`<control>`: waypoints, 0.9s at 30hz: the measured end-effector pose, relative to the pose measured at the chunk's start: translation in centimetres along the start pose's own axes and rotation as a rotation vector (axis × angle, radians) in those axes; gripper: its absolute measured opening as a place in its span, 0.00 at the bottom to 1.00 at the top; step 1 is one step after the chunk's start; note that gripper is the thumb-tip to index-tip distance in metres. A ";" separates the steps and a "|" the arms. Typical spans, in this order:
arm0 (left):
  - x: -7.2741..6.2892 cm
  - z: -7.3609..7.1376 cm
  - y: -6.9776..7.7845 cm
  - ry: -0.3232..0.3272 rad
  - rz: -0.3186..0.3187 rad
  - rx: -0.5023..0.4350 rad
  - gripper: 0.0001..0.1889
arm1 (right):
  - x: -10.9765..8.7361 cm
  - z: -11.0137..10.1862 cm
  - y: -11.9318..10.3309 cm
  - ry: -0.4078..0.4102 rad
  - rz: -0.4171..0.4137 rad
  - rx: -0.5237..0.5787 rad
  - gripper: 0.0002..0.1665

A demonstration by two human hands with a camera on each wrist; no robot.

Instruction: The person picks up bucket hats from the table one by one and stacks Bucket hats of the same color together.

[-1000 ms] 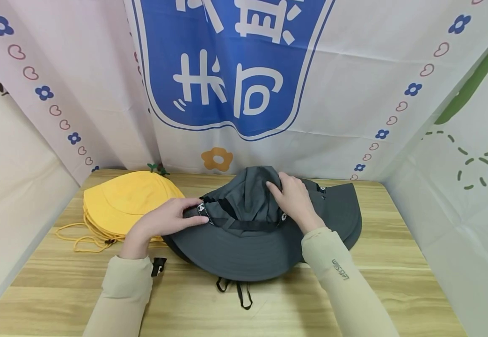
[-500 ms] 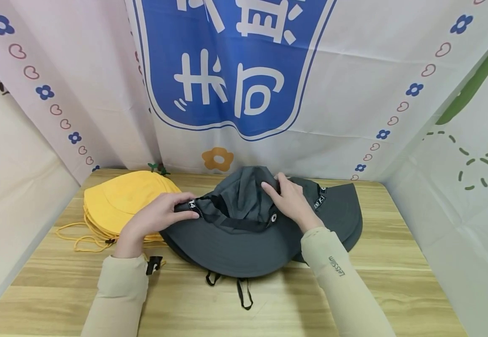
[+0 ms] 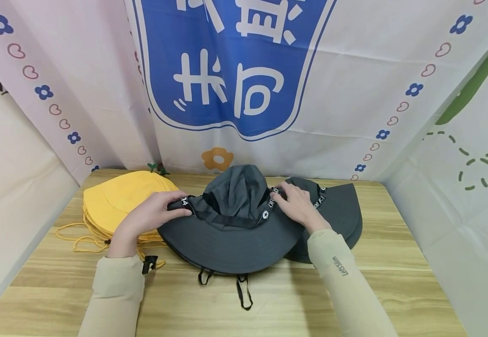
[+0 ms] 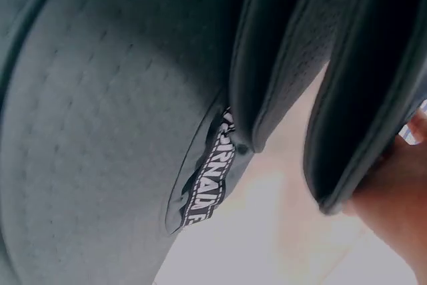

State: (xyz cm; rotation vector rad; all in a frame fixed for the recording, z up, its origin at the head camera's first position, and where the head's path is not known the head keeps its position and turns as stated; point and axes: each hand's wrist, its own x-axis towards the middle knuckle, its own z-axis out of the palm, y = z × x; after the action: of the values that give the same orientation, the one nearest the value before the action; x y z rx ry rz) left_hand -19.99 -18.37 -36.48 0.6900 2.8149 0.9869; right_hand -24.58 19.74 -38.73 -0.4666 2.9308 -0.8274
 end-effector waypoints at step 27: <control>0.5 1.2 -0.8 -0.047 -0.104 0.094 0.25 | 0.5 3.3 0.0 -0.002 -0.021 -0.147 0.29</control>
State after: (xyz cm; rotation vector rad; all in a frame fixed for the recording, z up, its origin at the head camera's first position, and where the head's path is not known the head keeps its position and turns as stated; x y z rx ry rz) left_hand -20.48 -18.03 -37.89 0.5607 2.8385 0.8151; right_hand -24.58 17.95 -41.54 -0.5076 3.0031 -0.6147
